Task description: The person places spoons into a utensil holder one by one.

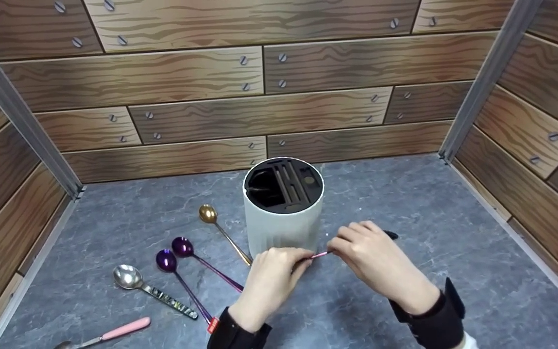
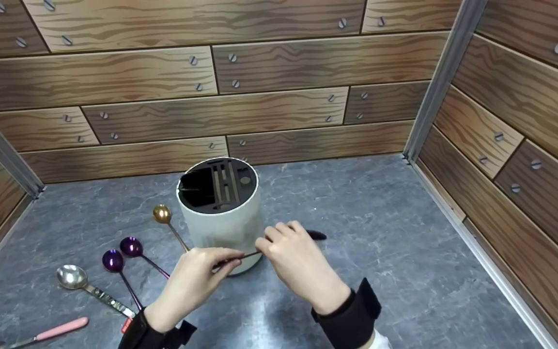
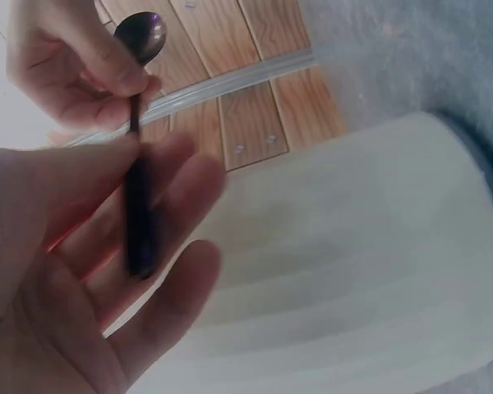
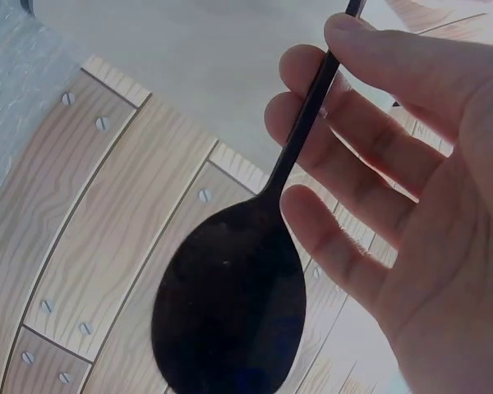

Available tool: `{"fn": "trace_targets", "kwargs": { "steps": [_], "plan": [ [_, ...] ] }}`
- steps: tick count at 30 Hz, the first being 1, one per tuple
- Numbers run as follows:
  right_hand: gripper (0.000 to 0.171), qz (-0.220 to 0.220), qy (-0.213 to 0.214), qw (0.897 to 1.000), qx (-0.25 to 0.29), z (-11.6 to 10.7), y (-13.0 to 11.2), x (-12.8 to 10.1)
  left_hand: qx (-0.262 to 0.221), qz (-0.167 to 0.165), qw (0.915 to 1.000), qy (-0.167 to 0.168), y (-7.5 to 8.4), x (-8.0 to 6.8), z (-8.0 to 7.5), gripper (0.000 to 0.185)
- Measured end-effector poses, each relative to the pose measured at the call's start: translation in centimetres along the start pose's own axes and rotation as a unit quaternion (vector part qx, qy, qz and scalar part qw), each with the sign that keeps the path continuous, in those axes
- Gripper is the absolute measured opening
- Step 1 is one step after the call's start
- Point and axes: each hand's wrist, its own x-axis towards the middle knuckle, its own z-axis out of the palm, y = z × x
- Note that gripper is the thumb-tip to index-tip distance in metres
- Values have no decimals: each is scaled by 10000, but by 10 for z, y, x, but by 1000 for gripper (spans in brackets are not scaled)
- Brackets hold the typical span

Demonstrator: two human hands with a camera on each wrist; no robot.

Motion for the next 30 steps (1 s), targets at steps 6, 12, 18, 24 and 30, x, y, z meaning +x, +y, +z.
{"fn": "trace_targets", "kwargs": {
  "steps": [6,12,18,24,30],
  "plan": [
    [13,-145,17,9997,-201,2,-2,4,331,24,9994,-34,2,-1,-1,10],
    [15,-220,220,9987,-404,3,-1,5,306,-36,9994,183,3,0,3,11],
    [18,-19,445,9988,-226,-2,-1,3,-35,-134,9996,262,2,0,6,13],
    [29,325,1239,9897,637,-18,-2,3,-499,-305,9973,453,1,1,9,13],
    [23,1313,2162,9543,1593,-26,-4,2,-1573,-622,9817,873,2,2,11,13]
  ]
}}
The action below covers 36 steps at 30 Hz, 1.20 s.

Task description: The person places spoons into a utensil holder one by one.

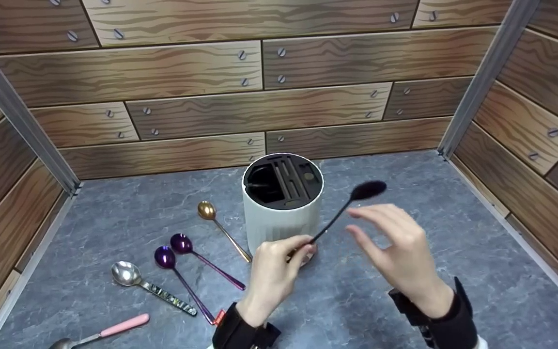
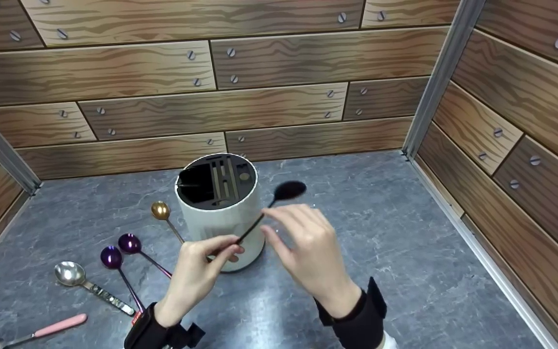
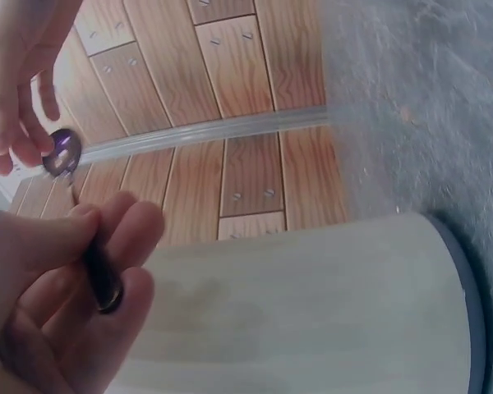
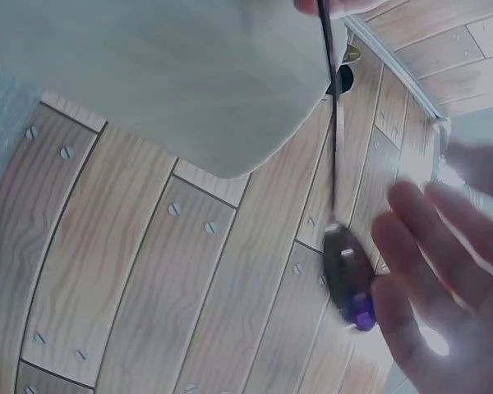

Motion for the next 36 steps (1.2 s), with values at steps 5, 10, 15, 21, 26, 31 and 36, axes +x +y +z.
{"fn": "trace_targets", "kwargs": {
  "steps": [5,10,15,21,26,31,36],
  "plan": [
    [21,914,462,9943,288,-2,2,1,-821,-27,9963,263,1,1,2,13],
    [15,1640,293,9850,452,-1,6,2,-1286,-32,9912,320,2,0,6,15],
    [16,2335,-5,9656,1146,1,7,1,-1427,-102,9896,178,3,-1,9,17],
    [15,3373,-159,9140,2249,4,9,2,-1573,-114,9875,28,4,-3,14,18],
    [15,3673,-153,8936,2577,9,12,1,-1572,-152,9873,-148,4,-5,18,16],
    [14,3768,-37,8746,3051,12,12,-1,-1586,-181,9868,-261,3,-6,21,15],
    [15,3488,125,8722,3428,13,10,-3,-1643,-192,9858,-296,2,-4,22,17]
  ]
}}
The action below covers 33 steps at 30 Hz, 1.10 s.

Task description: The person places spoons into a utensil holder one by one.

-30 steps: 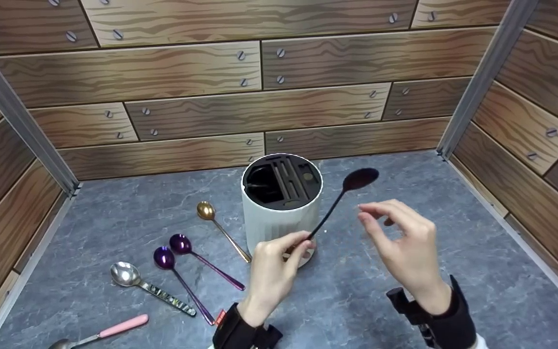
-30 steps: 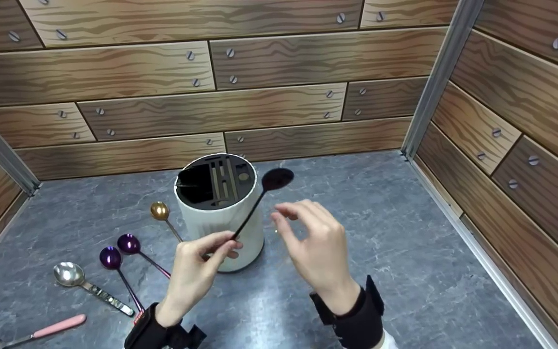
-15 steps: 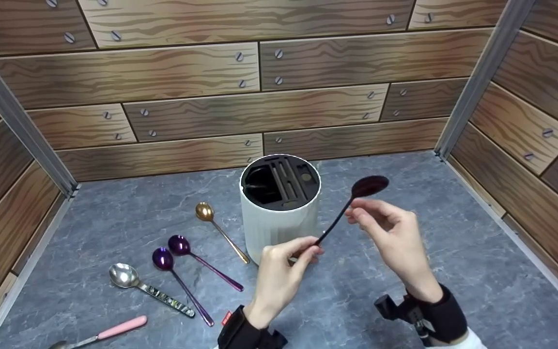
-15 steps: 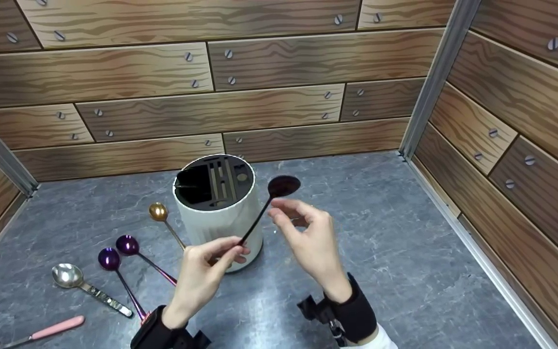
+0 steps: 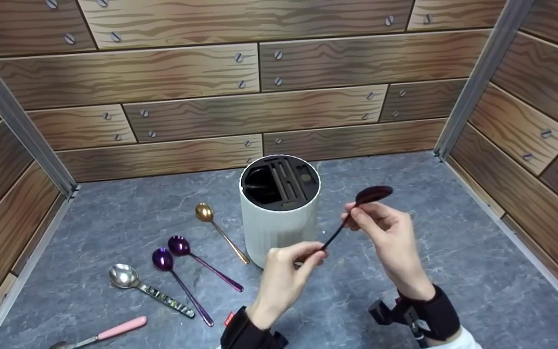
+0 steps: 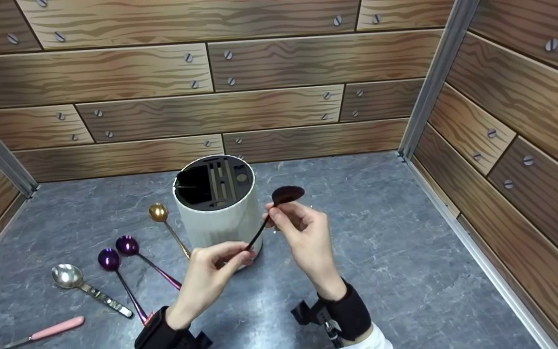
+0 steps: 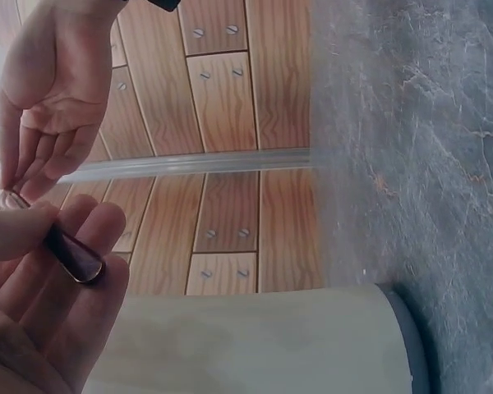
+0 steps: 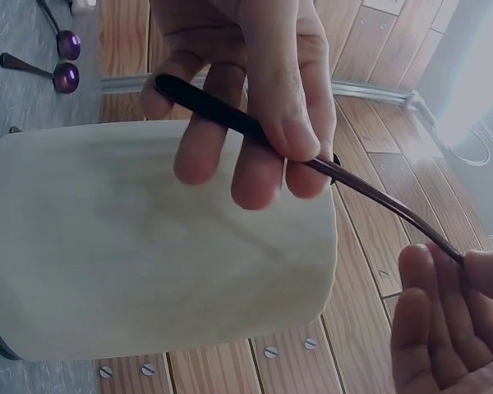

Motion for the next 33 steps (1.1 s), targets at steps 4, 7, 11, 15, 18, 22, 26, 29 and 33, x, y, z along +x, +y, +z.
{"fn": "trace_targets", "kwargs": {
  "steps": [4,7,11,15,18,22,26,29,33],
  "plan": [
    [15,-188,-63,9997,129,2,-1,-1,-61,-80,9999,-8,0,0,0,17],
    [14,-319,-9,9993,207,1,-3,-2,-119,-97,9999,57,1,0,0,18],
    [13,-685,128,9968,391,-1,-6,-3,-195,-25,9991,375,2,1,-2,22],
    [16,-1072,136,9920,649,-2,-7,-4,-84,305,9928,1152,-1,2,-5,20],
    [18,-1288,74,9889,741,-1,-7,-4,41,525,9818,1823,-3,3,-9,19],
    [17,-1495,8,9863,699,-2,-7,-4,90,636,9657,2518,-3,5,-17,21],
    [15,-1505,57,9868,589,-2,-9,-5,-78,688,9488,3081,-4,9,-26,22],
    [13,-1453,105,9884,433,-2,-9,-5,-377,543,9370,3429,-3,11,-35,23],
    [12,-1476,103,9883,374,-1,-9,-5,-723,165,9240,3751,-2,15,-49,26]
  ]
}}
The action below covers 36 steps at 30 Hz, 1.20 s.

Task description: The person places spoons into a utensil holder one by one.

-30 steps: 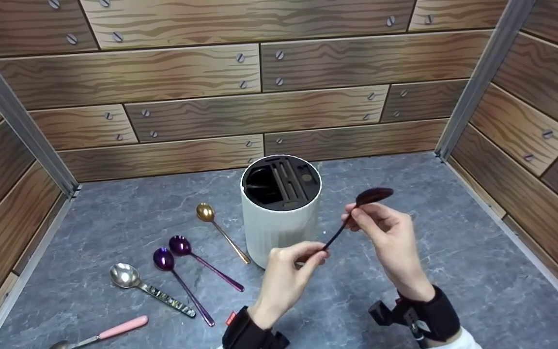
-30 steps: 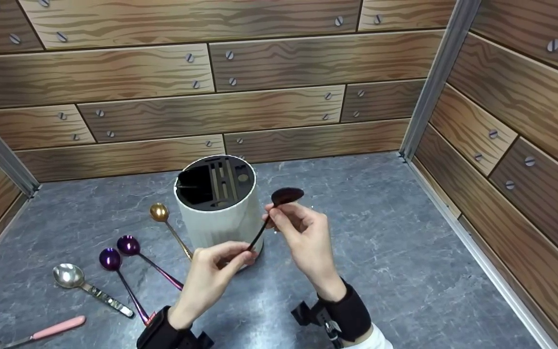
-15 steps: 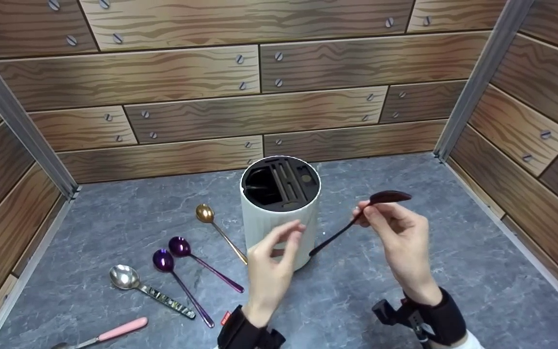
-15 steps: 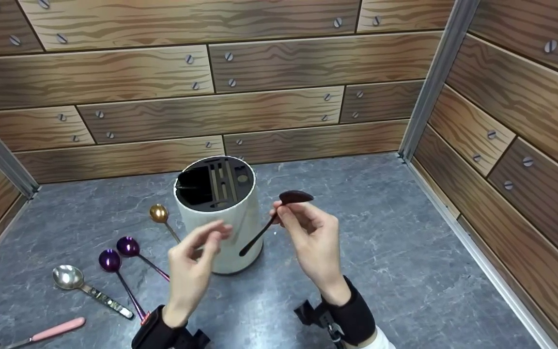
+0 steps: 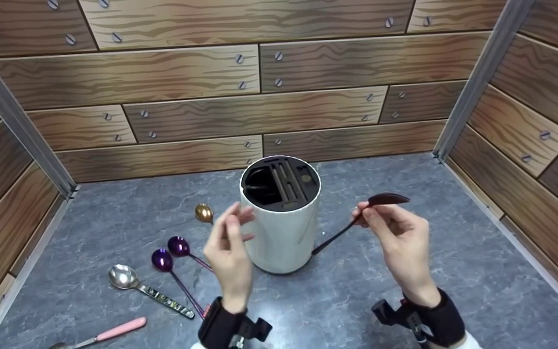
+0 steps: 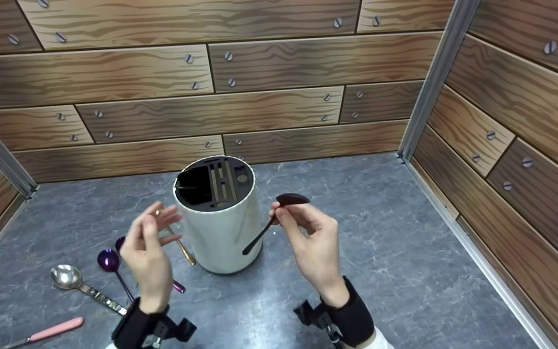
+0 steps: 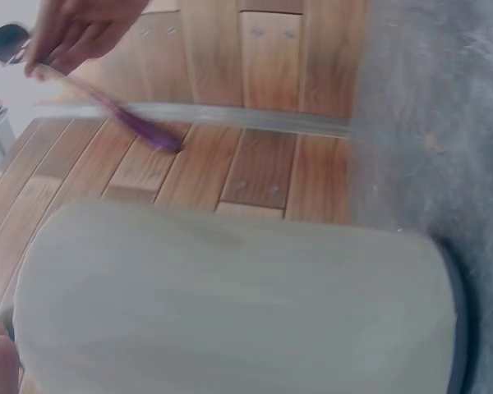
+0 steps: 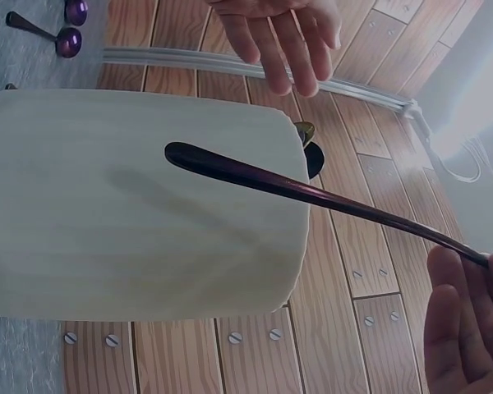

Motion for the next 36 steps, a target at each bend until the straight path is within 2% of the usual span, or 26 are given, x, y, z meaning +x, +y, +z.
{"fn": "trace_targets", "kwargs": {
  "steps": [4,7,12,18,22,27,32,36],
  "plan": [
    [13,-181,-85,9994,289,1,3,1,-157,-417,9986,276,0,11,-7,29],
    [15,-243,-129,9989,368,2,4,1,-161,-625,9974,318,-3,18,-10,31],
    [16,-168,-144,9992,334,3,5,1,157,-915,9956,90,-14,26,-8,34],
    [16,-186,-166,9992,298,5,5,1,480,-1335,9897,-183,-30,36,1,37],
    [15,-136,-189,9995,218,6,4,1,504,-1451,9879,-229,-34,48,9,37],
    [16,-146,-175,9996,147,5,5,0,542,-1460,9864,-523,-41,61,18,40],
    [15,-175,-185,9996,114,5,6,-2,542,-1481,9839,-842,-46,64,24,38],
    [15,-174,-248,9995,83,7,6,-3,358,-1409,9856,-860,-45,63,27,36]
  ]
}}
